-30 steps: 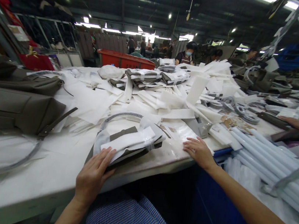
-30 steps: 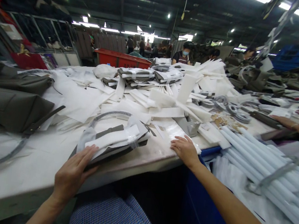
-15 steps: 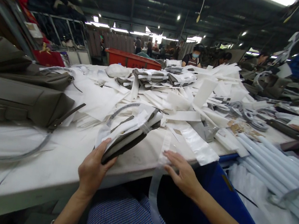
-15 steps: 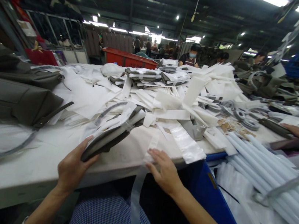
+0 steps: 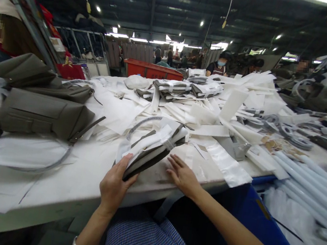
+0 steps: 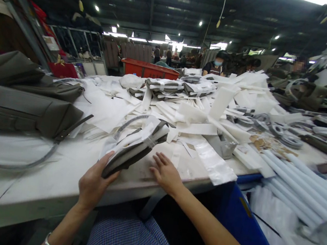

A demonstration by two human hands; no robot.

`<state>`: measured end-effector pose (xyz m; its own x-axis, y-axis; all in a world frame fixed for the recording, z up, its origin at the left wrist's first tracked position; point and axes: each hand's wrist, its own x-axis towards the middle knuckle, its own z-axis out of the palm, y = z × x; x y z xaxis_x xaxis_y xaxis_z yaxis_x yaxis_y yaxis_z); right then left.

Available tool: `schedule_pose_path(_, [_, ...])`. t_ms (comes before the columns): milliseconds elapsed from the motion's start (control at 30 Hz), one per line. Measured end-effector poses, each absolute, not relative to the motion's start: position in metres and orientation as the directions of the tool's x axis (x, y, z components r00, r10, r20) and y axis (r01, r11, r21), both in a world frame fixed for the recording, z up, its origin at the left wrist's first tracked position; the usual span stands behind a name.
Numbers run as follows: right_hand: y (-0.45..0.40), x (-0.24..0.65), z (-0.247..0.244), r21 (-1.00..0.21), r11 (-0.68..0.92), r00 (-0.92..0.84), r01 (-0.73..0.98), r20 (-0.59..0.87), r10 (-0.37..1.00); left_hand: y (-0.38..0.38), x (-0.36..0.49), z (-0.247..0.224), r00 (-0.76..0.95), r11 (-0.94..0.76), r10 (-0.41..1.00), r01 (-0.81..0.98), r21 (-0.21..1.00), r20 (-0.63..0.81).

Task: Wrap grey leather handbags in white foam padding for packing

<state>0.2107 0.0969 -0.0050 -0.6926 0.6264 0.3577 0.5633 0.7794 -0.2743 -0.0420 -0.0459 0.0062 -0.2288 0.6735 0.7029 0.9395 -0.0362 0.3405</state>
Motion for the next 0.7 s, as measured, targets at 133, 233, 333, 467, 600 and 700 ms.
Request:
schedule_pose_path(133, [0.129, 0.239, -0.009, -0.244, 0.555, -0.39, 0.795, 0.494, 0.777, -0.046, -0.044, 0.004, -0.227, -0.035, 0.672, 0.941, 0.337, 0.705])
schedule_pose_path(233, [0.149, 0.256, -0.008, -0.235, 0.459, -0.328, 0.857, 0.438, 0.837, -0.045, -0.044, 0.002, -0.204, -0.043, 0.661, 0.95, 0.308, 0.722])
schedule_pose_path(333, [0.158, 0.257, -0.001, -0.252, 0.488, -0.361, 0.835, 0.418, 0.834, -0.044, -0.043, 0.001, -0.19, -0.047, 0.659, 0.955, 0.292, 0.728])
schedule_pose_path(467, [0.152, 0.234, 0.006, -0.29, 0.609, -0.478, 0.738, 0.412, 0.775, -0.044, -0.043, 0.001, -0.208, -0.049, 0.658, 0.947, 0.316, 0.724])
schedule_pose_path(600, [0.151, 0.181, 0.002, -0.344, 0.706, -0.57, 0.619, 0.421, 0.706, -0.045, -0.044, 0.001, -0.267, -0.046, 0.643, 0.922, 0.385, 0.718])
schedule_pose_path(700, [0.171, 0.126, -0.002, -0.403, 0.736, -0.591, 0.544, 0.437, 0.677, -0.045, -0.045, 0.002, -0.335, -0.008, 0.641, 0.897, 0.442, 0.69])
